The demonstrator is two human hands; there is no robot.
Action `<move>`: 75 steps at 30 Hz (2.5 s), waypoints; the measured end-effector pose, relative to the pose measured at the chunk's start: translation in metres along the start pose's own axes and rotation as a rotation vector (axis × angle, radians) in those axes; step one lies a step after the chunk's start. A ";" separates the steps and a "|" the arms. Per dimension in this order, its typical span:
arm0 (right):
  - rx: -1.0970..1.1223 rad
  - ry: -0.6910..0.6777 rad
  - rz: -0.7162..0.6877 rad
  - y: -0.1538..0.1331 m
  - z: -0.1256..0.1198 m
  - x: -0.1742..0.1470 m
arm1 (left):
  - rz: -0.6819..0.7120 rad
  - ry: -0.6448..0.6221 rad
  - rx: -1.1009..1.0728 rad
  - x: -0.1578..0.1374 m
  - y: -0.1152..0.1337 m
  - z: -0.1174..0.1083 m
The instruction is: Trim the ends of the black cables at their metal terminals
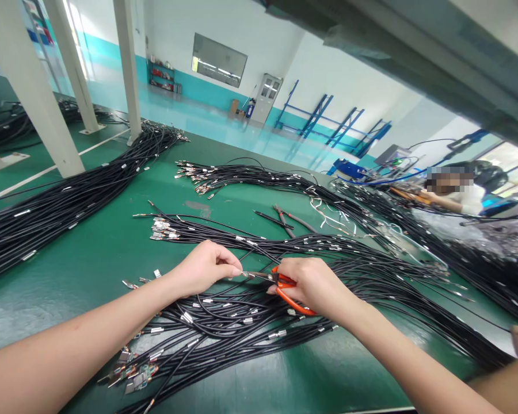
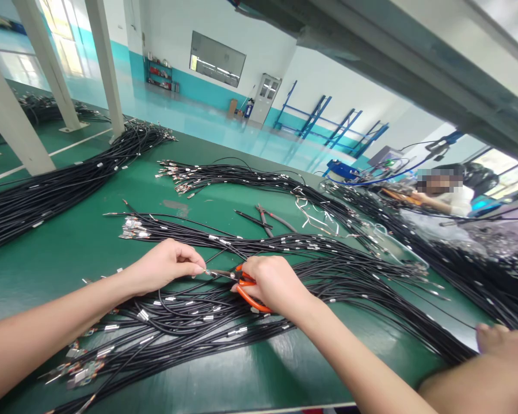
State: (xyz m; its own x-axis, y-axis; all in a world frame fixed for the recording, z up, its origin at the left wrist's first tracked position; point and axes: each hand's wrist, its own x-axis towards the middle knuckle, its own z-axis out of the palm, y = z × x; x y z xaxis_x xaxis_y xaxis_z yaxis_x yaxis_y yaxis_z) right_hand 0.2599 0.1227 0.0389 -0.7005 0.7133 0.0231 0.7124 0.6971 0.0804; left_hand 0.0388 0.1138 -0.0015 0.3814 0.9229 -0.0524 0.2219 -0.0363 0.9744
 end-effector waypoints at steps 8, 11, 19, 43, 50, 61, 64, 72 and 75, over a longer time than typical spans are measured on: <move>0.349 0.079 0.246 -0.006 0.001 0.003 | -0.032 0.009 -0.086 -0.001 0.003 0.001; 0.790 0.113 0.435 -0.015 0.002 0.011 | -0.070 0.048 -0.155 -0.002 0.004 0.002; 1.268 0.127 0.523 -0.034 0.016 0.042 | -0.121 0.081 -0.397 -0.001 0.001 0.005; 1.494 0.270 0.407 -0.037 0.029 0.040 | -0.112 0.222 -0.471 -0.001 -0.001 0.013; 1.492 0.279 0.423 -0.040 0.030 0.039 | -0.115 0.253 -0.462 0.000 0.000 0.014; 1.476 0.336 0.436 -0.042 0.032 0.039 | -0.109 0.262 -0.389 -0.002 0.001 0.013; 1.463 0.370 0.472 -0.044 0.031 0.041 | -0.084 0.256 -0.357 -0.002 0.004 0.013; 1.393 0.576 0.627 -0.028 0.025 0.033 | -0.052 0.447 -0.159 -0.007 0.028 -0.003; 1.358 0.604 0.654 -0.022 0.022 0.028 | -0.053 0.510 -0.086 -0.022 0.028 -0.012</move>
State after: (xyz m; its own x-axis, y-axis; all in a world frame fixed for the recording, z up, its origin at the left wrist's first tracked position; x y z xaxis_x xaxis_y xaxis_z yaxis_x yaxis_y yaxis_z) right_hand 0.2255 0.1294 0.0157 0.0405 0.9950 0.0913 0.1588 0.0838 -0.9838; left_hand 0.0259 0.0970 0.0294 -0.1189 0.9929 -0.0102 0.1469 0.0277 0.9888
